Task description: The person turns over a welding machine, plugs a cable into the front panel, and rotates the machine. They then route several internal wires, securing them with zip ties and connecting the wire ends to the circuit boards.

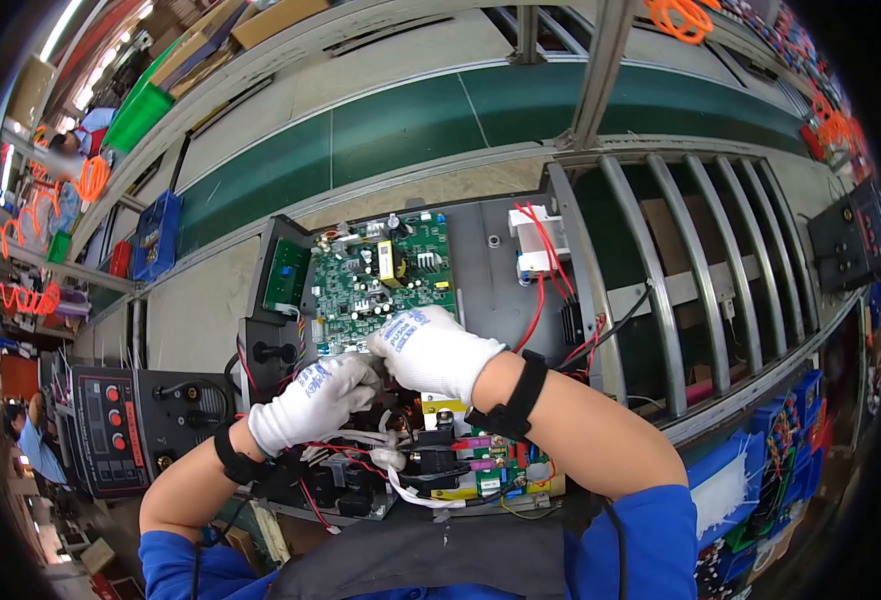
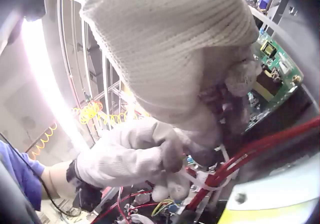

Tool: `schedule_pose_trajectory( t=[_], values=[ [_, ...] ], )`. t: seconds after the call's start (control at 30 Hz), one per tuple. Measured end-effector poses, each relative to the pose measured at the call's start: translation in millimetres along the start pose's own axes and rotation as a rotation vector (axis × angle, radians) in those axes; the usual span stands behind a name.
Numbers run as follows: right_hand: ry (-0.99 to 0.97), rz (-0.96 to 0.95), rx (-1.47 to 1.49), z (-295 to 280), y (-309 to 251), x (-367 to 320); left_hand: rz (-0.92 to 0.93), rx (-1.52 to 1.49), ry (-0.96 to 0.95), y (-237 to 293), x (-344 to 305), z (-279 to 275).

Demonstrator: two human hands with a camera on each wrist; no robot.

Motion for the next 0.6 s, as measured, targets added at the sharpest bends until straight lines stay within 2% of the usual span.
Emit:
schedule_pose_trajectory(
  t=[0.03, 0.07, 0.1, 0.13, 0.17, 0.2, 0.23, 0.27, 0.3, 0.37, 0.43, 0.5, 0.6],
  values=[
    [-0.014, -0.010, -0.009, 2.8, -2.8, -1.0, -0.058, -0.156, 0.067, -5.1, -1.0, -0.4],
    [-0.021, 0.052, 0.027, 3.2, -1.0, -2.4, -0.318, -0.491, -0.037, -19.5, -2.8, 16.7],
    [-0.028, 0.116, 0.062, 1.1, 0.7, -2.8, -0.318, -0.505, -0.021, -17.5, -0.3, 21.4],
    [-0.068, 0.183, 0.188, -4.6, -2.7, -5.7, -0.391, -0.848, 0.080, -23.1, 0.7, 25.8],
    [-0.083, 0.181, 0.179, -2.1, -2.1, -4.5, -0.457, -1.191, 0.180, -31.2, -1.0, 32.3],
    [-0.068, 0.202, 0.277, 2.0, 3.3, -3.9, -0.482, -1.320, 0.154, -41.9, 1.1, 41.7],
    [-0.050, 0.223, 0.374, 6.3, 10.6, -3.0, -0.477, -1.331, 0.163, -40.4, 0.5, 44.5],
    [0.028, 0.186, 0.396, 10.2, 17.3, -2.7, -0.425, -1.309, 0.206, -36.6, 2.3, 43.2],
    [0.021, 0.183, 0.384, 6.8, 17.3, -4.3, -0.375, -1.285, 0.250, -34.0, 3.6, 40.3],
    [-0.064, 0.293, 0.596, 10.4, 21.4, -9.8, -0.409, -1.324, 0.243, -34.9, 2.5, 42.5],
    [-0.119, 0.290, 0.627, 16.1, 24.8, -9.6, -0.515, -1.322, 0.234, -41.5, -0.6, 48.6],
    [-0.125, 0.369, 0.937, 21.6, 26.0, -13.0, -0.518, -1.291, 0.268, -40.4, -0.1, 47.8],
    [-0.073, 0.345, 0.956, 22.0, 25.3, -13.6, -0.438, -1.242, 0.194, -31.8, 4.0, 41.7]
  ],
)
Point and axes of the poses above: each hand's wrist, its own x-axis towards the middle knuckle, its own z-axis out of the palm, y = z × x, the point moved 8 cm from there along x, towards the middle knuckle, and after that the axes turned 3 degrees about -z, right-handed, at the moved point
